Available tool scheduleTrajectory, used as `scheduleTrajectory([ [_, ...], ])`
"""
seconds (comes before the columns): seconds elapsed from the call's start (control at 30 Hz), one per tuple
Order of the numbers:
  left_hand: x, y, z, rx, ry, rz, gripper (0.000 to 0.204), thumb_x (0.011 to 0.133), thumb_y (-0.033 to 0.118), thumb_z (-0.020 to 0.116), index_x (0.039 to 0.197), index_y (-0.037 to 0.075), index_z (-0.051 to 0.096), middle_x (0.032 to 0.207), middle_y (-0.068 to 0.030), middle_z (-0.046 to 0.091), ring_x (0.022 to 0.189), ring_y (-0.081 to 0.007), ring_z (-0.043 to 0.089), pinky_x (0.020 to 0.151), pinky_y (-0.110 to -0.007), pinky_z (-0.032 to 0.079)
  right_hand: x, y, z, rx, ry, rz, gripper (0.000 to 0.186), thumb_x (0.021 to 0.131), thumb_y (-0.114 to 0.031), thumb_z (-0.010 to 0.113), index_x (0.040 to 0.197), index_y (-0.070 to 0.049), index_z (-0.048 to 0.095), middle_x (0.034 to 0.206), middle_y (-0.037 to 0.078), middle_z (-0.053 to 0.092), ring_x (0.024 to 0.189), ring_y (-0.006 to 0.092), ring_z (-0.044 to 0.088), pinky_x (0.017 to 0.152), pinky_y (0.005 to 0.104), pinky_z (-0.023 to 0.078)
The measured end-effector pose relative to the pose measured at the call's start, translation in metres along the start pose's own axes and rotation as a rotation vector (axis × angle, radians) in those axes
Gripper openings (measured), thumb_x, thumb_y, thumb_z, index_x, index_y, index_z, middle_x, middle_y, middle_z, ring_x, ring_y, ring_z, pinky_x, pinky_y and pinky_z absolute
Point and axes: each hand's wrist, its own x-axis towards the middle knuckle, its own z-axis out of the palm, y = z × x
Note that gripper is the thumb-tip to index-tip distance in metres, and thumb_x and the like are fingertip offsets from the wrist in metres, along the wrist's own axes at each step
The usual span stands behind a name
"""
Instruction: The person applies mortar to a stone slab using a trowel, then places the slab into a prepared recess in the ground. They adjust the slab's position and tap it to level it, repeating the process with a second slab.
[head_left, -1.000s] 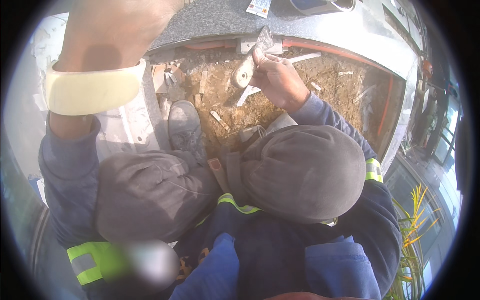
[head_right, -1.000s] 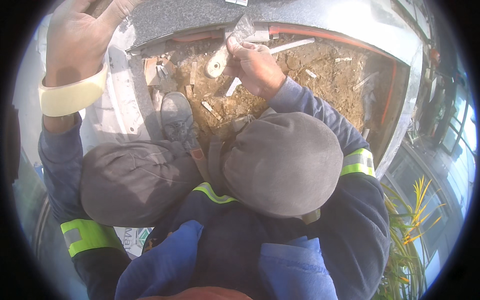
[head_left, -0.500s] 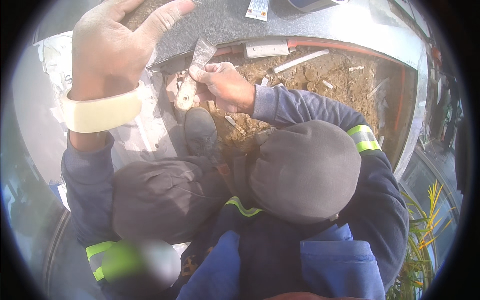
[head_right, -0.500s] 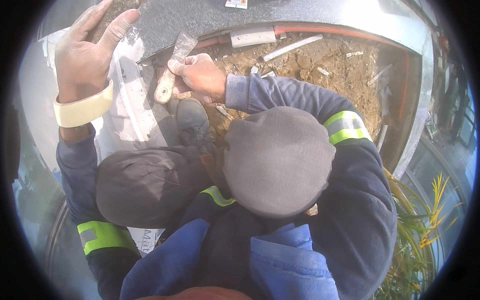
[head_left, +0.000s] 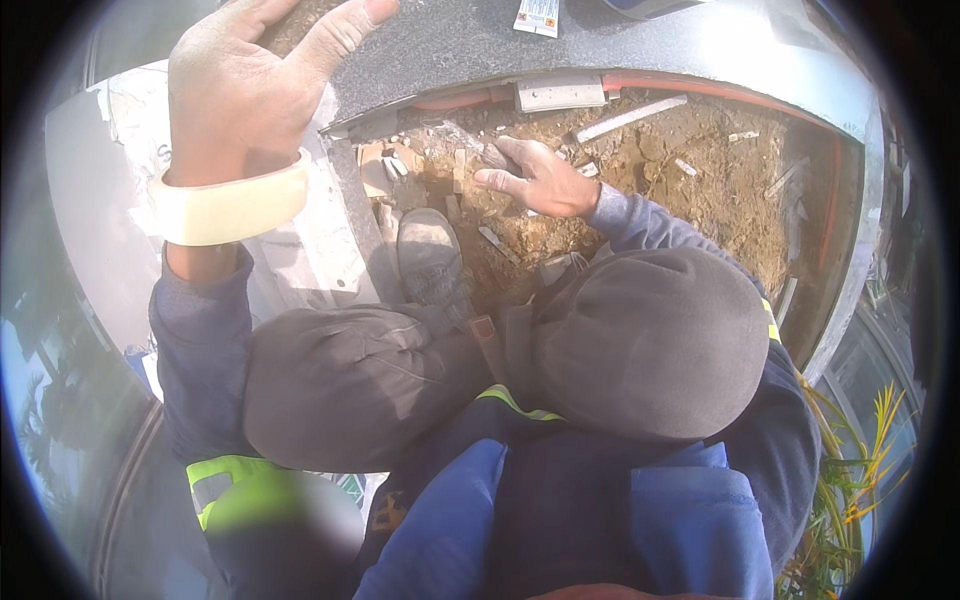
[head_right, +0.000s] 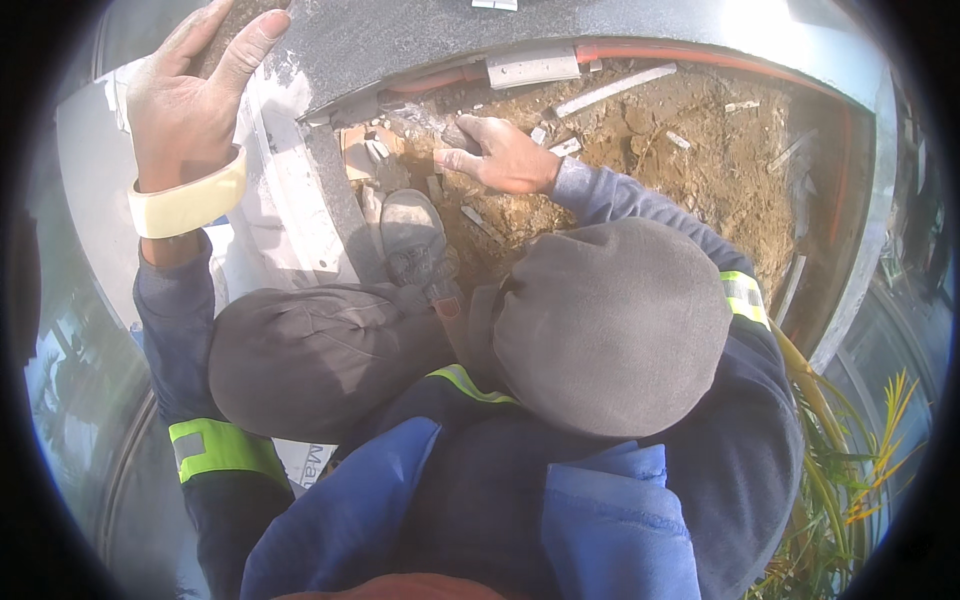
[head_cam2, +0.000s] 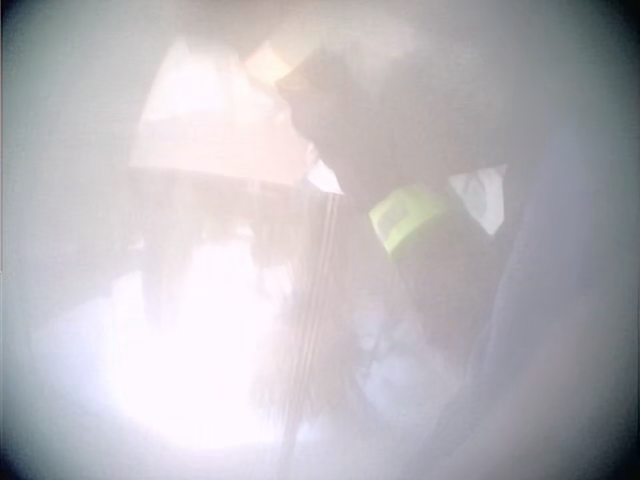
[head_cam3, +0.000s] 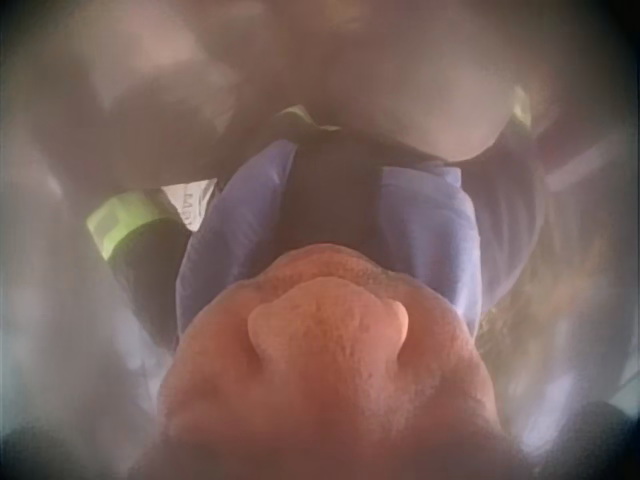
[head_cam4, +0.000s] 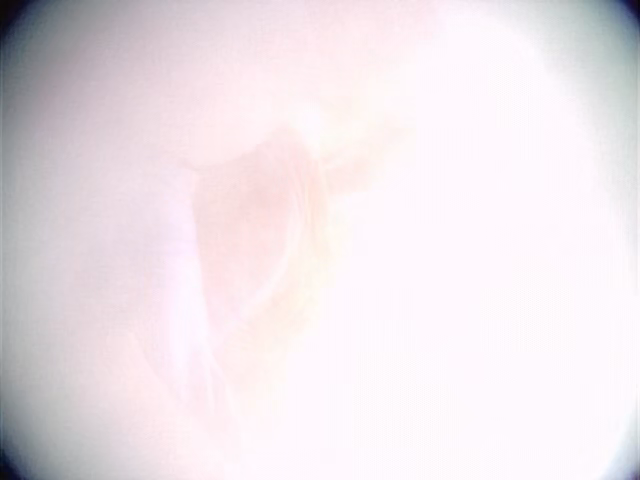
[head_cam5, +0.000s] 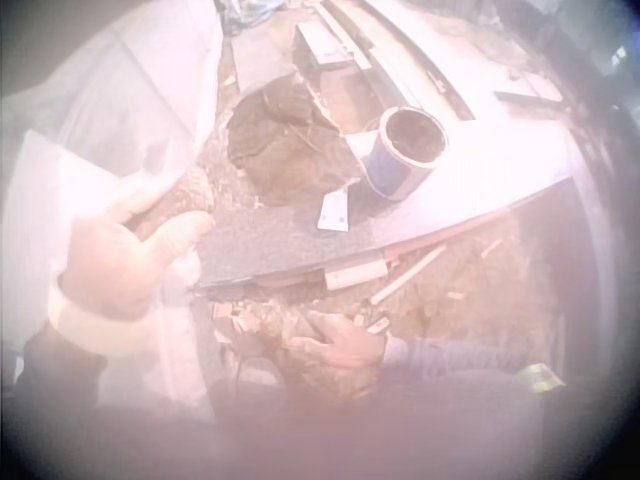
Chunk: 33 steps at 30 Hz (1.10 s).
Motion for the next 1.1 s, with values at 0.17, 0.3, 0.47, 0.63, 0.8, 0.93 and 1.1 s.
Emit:
scheduleTrajectory([
  [0.17,0.001,0.006,0.009,0.093,-0.044,0.091,0.038,0.091,0.009,0.078,0.125,-0.005,0.069,0.11,-0.0099,0.075,0.099,-0.015,0.068,0.087,-0.029,0.054,0.022,0.026,0.033,0.064,0.224,-0.189,0.052,0.105,-0.042,0.057,0.102,0.009,0.06,0.083,0.025,0.064,0.077,0.0384,0.063,0.074,0.0465,0.049],
  [0.3,0.001,0.004,0.011,0.027,-0.02,-0.048,0.038,0.092,0.011,0.077,0.125,-0.005,0.069,0.109,-0.0104,0.076,0.101,-0.0157,0.067,0.09,-0.029,0.053,0.037,0.037,0.039,0.125,0.29,-0.171,0.049,0.105,-0.039,0.058,0.108,0.01,0.06,0.083,0.025,0.063,0.078,0.0356,0.062,0.073,0.0464,0.047],
  [0.47,0.011,-0.018,-0.005,0.417,-0.028,0.15,0.053,0.089,0.033,0.083,0.126,-0.003,0.071,0.112,-0.0138,0.076,0.098,-0.0178,0.07,0.088,-0.028,0.054,0.028,0.032,0.029,0.213,0.306,-0.071,0.049,0.105,-0.037,0.058,0.116,0.011,0.06,0.088,0.025,0.065,0.082,0.0317,0.064,0.075,0.0436,0.049],
  [0.63,0.009,-0.011,-0.001,0.382,-0.056,0.118,0.053,0.088,0.032,0.084,0.124,-0.003,0.072,0.117,-0.0169,0.074,0.106,-0.0225,0.069,0.096,-0.031,0.051,0.022,0.046,0.038,0.277,0.463,-0.111,0.048,0.105,-0.04,0.055,0.115,0.007,0.061,0.097,0.026,0.068,0.094,0.0366,0.067,0.085,0.0455,0.05],
  [0.8,0.008,-0.009,0.0,0.368,-0.075,0.06,0.053,0.088,0.031,0.084,0.125,-0.004,0.071,0.118,-0.0176,0.074,0.111,-0.0239,0.068,0.1,-0.033,0.049,0.004,0.049,0.014,0.283,0.414,-0.044,0.048,0.105,-0.041,0.054,0.114,0.005,0.063,0.1,0.022,0.069,0.096,0.0335,0.067,0.087,0.0435,0.05],
  [0.93,0.013,-0.015,0.0,0.425,-0.075,0.097,0.055,0.088,0.031,0.084,0.126,-0.006,0.069,0.12,-0.019,0.073,0.113,-0.0254,0.068,0.101,-0.034,0.048,-0.007,0.065,0.006,0.316,0.449,-0.002,0.046,0.106,-0.041,0.053,0.11,0.004,0.063,0.092,0.015,0.065,0.088,0.0255,0.062,0.08,0.0392,0.049],
  [1.1,0.013,-0.018,-0.002,0.474,-0.073,0.125,0.051,0.09,0.028,0.082,0.128,-0.003,0.07,0.107,-0.0106,0.074,0.089,-0.0153,0.063,0.08,-0.028,0.049,-0.017,0.082,0.003,0.377,0.568,-0.06,0.037,0.108,-0.037,0.053,0.099,-0.002,0.06,0.073,-0.002,0.049,0.068,0.0091,0.048,0.062,0.0293,0.042],
])
